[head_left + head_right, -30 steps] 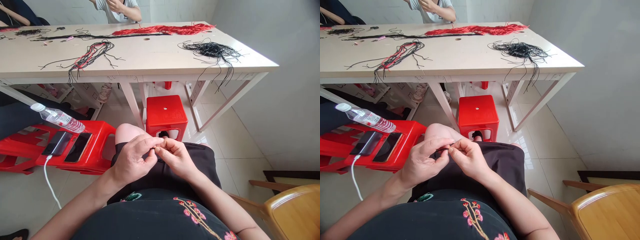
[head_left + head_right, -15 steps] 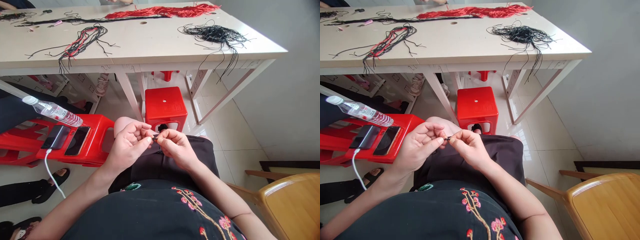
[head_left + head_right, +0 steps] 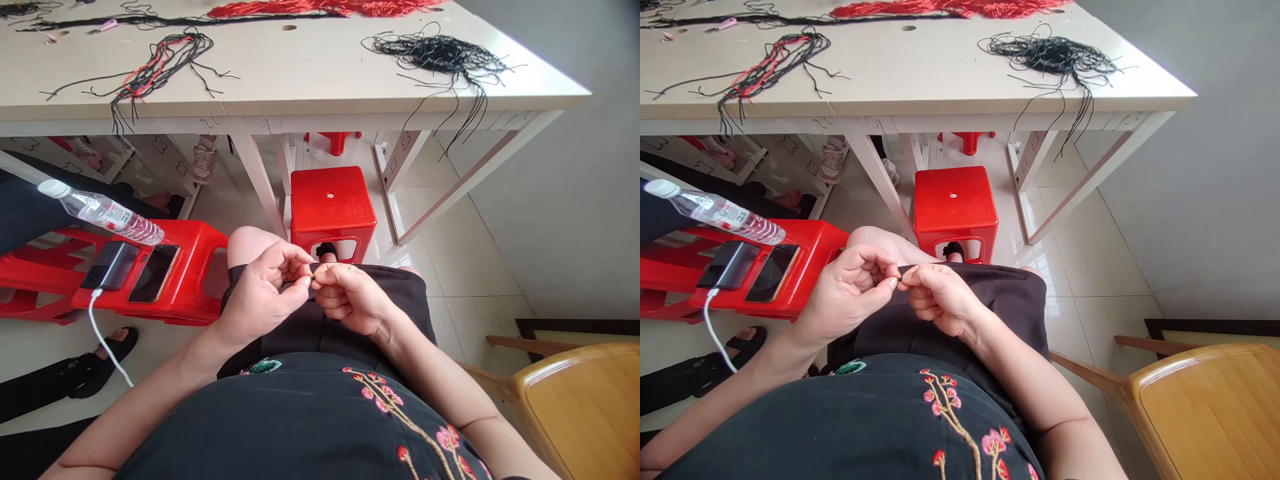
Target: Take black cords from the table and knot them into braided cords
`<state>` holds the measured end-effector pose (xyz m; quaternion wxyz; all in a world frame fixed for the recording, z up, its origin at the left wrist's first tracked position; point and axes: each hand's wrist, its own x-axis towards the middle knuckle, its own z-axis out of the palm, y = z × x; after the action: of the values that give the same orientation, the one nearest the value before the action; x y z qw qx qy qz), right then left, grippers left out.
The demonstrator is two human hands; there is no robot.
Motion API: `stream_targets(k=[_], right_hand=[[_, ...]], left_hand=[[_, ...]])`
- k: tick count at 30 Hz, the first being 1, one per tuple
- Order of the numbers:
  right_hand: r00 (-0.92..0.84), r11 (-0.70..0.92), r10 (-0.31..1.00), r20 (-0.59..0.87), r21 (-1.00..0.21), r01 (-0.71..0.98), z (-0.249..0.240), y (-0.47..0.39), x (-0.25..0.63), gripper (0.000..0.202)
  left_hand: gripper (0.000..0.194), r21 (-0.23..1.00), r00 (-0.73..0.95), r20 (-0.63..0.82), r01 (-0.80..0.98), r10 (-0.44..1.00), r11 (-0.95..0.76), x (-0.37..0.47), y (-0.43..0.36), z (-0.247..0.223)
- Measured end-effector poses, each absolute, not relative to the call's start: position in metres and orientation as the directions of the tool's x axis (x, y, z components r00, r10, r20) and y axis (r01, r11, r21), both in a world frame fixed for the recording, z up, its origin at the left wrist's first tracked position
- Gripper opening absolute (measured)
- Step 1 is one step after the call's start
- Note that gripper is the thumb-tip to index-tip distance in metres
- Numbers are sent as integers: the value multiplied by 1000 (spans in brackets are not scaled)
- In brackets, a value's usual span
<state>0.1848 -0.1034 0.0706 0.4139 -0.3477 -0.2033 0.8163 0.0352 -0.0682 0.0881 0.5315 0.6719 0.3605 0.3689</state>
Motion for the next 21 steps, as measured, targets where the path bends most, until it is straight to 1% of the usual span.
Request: stream_targets(k=[1,2,3,4,5,6,7,8,9,10,12,14,18,21], right_hand=[[-455,-595,801,-390,-607,-527,70,-103,185,12],[-444,-571,816,-371,-638,-516,69,-103,185,13],[-372,-493,864,-339,-715,-496,69,-104,184,14],[-236,-354,932,-274,-822,-446,68,-105,184,14],[-58,-162,987,-151,-926,-340,68,-106,183,12],[111,48,993,28,-983,-175,68,-107,183,8],[220,233,948,232,-972,20,68,-108,183,4],[254,370,875,413,-907,202,68,-109,183,4],[232,459,803,549,-818,346,69,-110,184,7],[189,512,748,636,-734,446,69,-111,184,9],[115,553,687,718,-618,559,69,-112,184,11],[84,557,651,755,-549,623,68,-112,183,12],[63,543,594,802,-457,704,66,-113,180,15],[42,510,578,815,-400,762,66,-113,177,14]], left_hand=[[25,983,465,107,85,879,-164,35,-68,89],[24,988,452,90,74,887,-138,35,-68,90],[21,994,434,58,62,899,-94,34,-67,92],[20,998,418,13,51,909,-38,34,-67,93],[18,999,404,-34,38,914,20,34,-67,95],[18,997,395,-77,24,916,74,34,-66,96],[18,993,391,-112,12,914,117,34,-66,97],[18,989,393,-138,0,909,150,34,-66,98],[18,985,398,-155,-12,904,174,34,-66,99],[18,981,403,-165,-23,900,191,34,-65,100],[19,975,412,-180,-43,893,216,34,-66,101],[18,972,421,-184,-55,888,227,33,-66,102],[17,981,426,-167,-22,889,194,34,-69,104],[18,991,391,-130,38,911,125,36,-72,105]])
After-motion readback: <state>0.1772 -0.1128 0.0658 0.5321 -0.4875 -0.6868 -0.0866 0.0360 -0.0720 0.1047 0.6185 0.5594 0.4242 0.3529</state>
